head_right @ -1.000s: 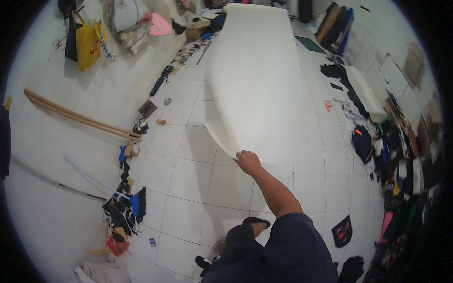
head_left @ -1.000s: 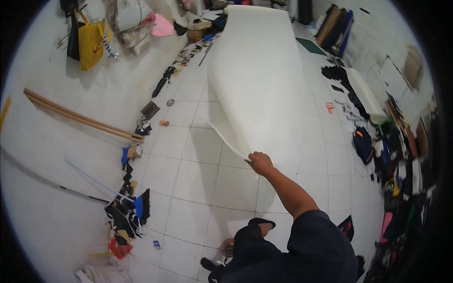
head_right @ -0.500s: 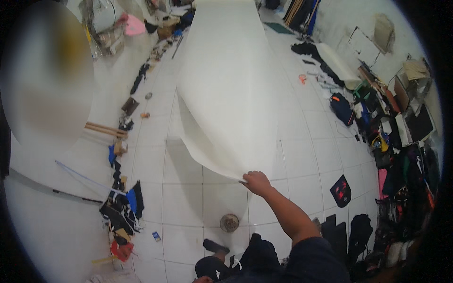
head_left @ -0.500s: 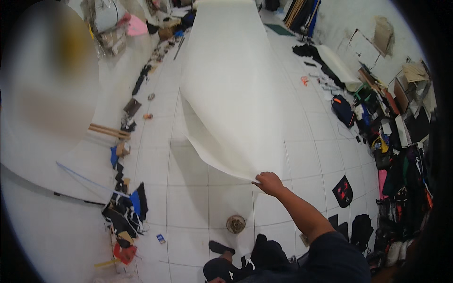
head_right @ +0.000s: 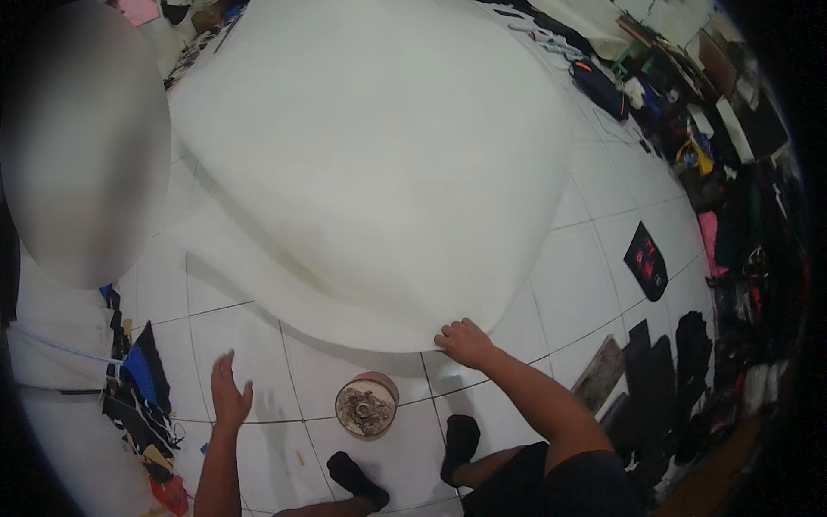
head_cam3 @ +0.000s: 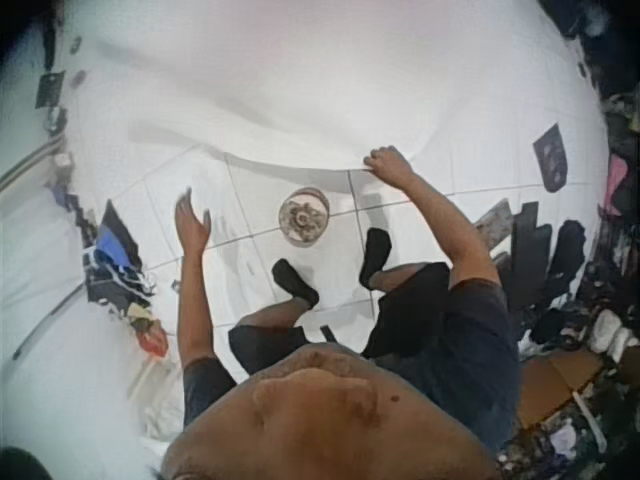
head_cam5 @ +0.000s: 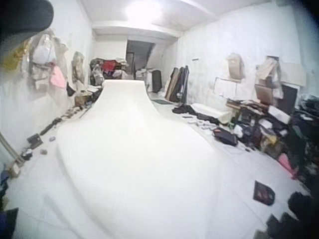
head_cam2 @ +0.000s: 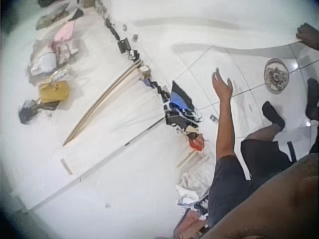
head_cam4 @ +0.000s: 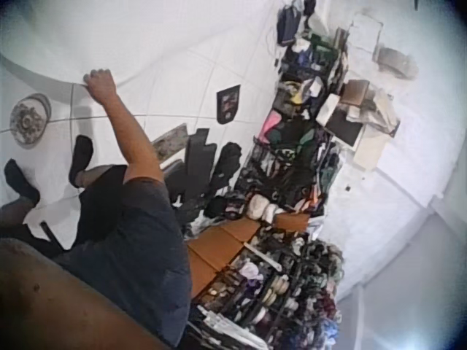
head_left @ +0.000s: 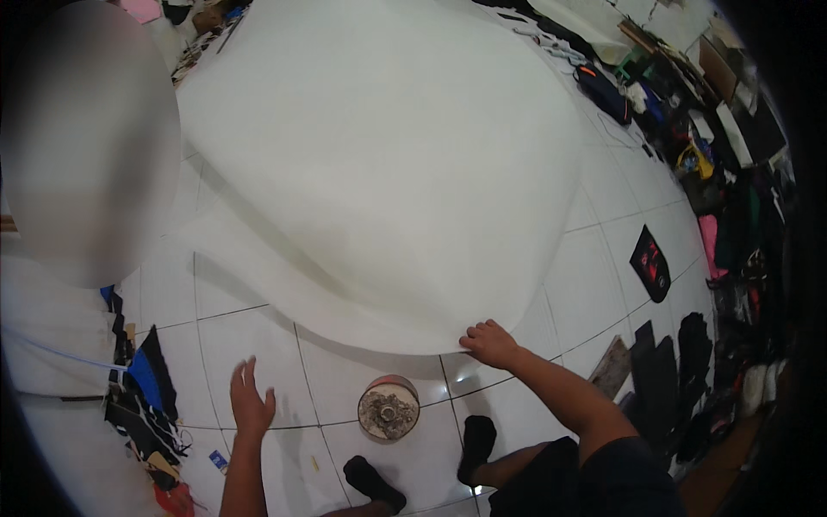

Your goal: The person cuts a large sheet of white foam using shears, rolls it up, moves to a different section, and prepares to cut again.

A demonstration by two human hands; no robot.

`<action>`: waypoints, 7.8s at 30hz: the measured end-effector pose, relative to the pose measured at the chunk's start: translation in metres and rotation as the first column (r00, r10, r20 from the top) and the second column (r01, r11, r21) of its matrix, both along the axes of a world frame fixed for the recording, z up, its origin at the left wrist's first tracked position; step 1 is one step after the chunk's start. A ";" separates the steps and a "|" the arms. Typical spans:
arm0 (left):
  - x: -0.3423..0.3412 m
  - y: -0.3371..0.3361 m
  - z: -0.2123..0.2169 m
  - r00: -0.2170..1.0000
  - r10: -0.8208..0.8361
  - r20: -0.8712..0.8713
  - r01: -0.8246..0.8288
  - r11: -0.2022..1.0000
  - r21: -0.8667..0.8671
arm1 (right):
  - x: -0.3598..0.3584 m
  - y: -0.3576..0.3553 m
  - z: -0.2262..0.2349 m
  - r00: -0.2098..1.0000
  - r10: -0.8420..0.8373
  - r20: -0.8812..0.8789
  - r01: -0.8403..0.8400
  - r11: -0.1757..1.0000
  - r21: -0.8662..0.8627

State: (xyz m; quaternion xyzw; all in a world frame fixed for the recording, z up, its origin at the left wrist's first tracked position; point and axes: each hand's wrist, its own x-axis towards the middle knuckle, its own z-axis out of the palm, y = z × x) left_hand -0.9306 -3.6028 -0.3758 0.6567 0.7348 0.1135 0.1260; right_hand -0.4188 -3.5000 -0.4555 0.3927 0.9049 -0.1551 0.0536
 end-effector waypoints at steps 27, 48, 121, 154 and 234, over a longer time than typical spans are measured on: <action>-0.075 0.002 -0.257 0.922 -0.386 -0.019 0.354 0.865 -0.356 | 0.145 -0.050 -0.122 0.881 -0.472 0.038 0.465 0.878 0.113; -0.053 0.007 -0.234 0.824 -0.411 -0.389 0.266 0.888 -0.375 | 0.146 -0.003 -0.137 0.880 -0.467 0.083 0.459 0.883 0.098; -0.019 -0.015 -0.283 0.993 0.010 -0.115 -0.008 1.000 0.017 | 0.179 -0.025 -0.182 0.781 -0.625 -0.023 0.621 0.771 0.141; -0.018 -0.070 -0.288 0.985 -0.002 -0.171 0.029 0.987 0.156 | 0.162 -0.055 -0.173 0.851 -0.525 -0.015 0.508 0.817 0.272; -0.011 -0.019 -0.248 0.995 0.089 -0.049 -0.101 0.907 -0.410 | 0.166 -0.013 -0.152 0.362 -0.892 0.269 0.932 0.341 -0.126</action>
